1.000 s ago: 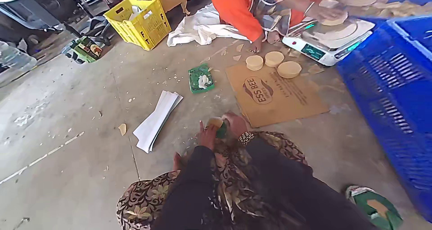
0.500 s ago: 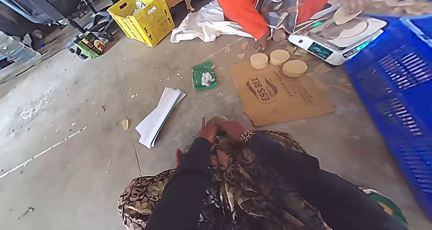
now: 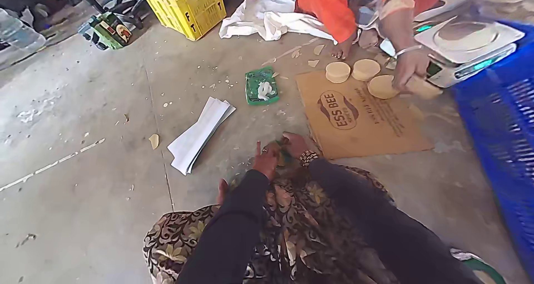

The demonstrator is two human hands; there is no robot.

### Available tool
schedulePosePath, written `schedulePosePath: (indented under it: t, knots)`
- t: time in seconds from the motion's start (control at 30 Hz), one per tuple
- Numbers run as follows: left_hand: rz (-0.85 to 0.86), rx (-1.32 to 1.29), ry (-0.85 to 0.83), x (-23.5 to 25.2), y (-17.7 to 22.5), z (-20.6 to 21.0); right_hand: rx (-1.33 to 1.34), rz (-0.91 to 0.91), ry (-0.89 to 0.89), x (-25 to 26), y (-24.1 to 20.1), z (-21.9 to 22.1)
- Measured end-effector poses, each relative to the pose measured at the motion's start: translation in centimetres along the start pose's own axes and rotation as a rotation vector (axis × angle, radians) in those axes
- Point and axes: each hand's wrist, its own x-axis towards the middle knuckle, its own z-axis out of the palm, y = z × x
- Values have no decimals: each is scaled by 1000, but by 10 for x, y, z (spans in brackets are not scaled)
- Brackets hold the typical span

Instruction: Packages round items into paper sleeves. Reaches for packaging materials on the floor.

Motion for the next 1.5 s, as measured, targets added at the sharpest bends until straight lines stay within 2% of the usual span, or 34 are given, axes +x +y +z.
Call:
schedulePosePath:
  t: [0.07, 0.17, 0.2, 0.27, 0.33, 0.43, 0.53, 0.6, 0.7, 0.77, 0.83, 0.97, 1.13, 1.17, 1.27, 1.37, 1.43, 1.5]
  knots:
    - [-31, -133, 206, -9, -1, 19, -26, 26, 61, -1, -13, -3]
    - [-163, -703, 625, -2, 3, 53, 141, 186, 279, -13, -14, 9]
    - [-211, -901, 713, 6, 6, 59, 159, 216, 331, -20, -15, 17]
    - [-264, -1159, 806, 21, 11, 62, 118, 174, 328, -32, -16, 31]
    - [-293, -1271, 859, 32, 12, 61, 81, 111, 277, -35, -15, 36]
    - [-256, -1290, 811, 39, 5, 57, 87, 132, 293, -21, -13, 29]
    - [-240, -1156, 601, 34, -8, 40, 54, 129, 271, 8, -13, 14]
    - [-203, -1132, 553, 35, -15, 34, 17, 147, 228, 16, -17, 6]
    - [-284, -1096, 719, 36, -2, 45, 86, 261, 310, 3, -21, 11]
    - [-318, -1096, 866, 43, 9, 60, 50, 234, 326, -11, -25, 23]
    - [-333, -1126, 877, 43, 12, 64, -44, 159, 245, -23, -29, 34]
    - [-341, -1117, 717, 42, 1, 43, -12, 149, 282, -16, -21, 26]
    - [-156, -985, 486, 41, -21, 26, -56, 163, 264, 18, -26, 0]
    - [-162, -966, 493, 40, -20, 27, -46, 201, 275, 18, -28, 1]
    - [-239, -993, 711, 45, -6, 45, 3, 292, 349, 1, -37, 17]
    - [-291, -1031, 817, 50, -3, 56, -91, 203, 242, -23, -42, 36]
    - [-283, -1055, 792, 49, -10, 52, -72, 112, 270, -26, -35, 40]
    - [-269, -1066, 736, 49, -15, 44, -1, 109, 316, -11, -26, 31]
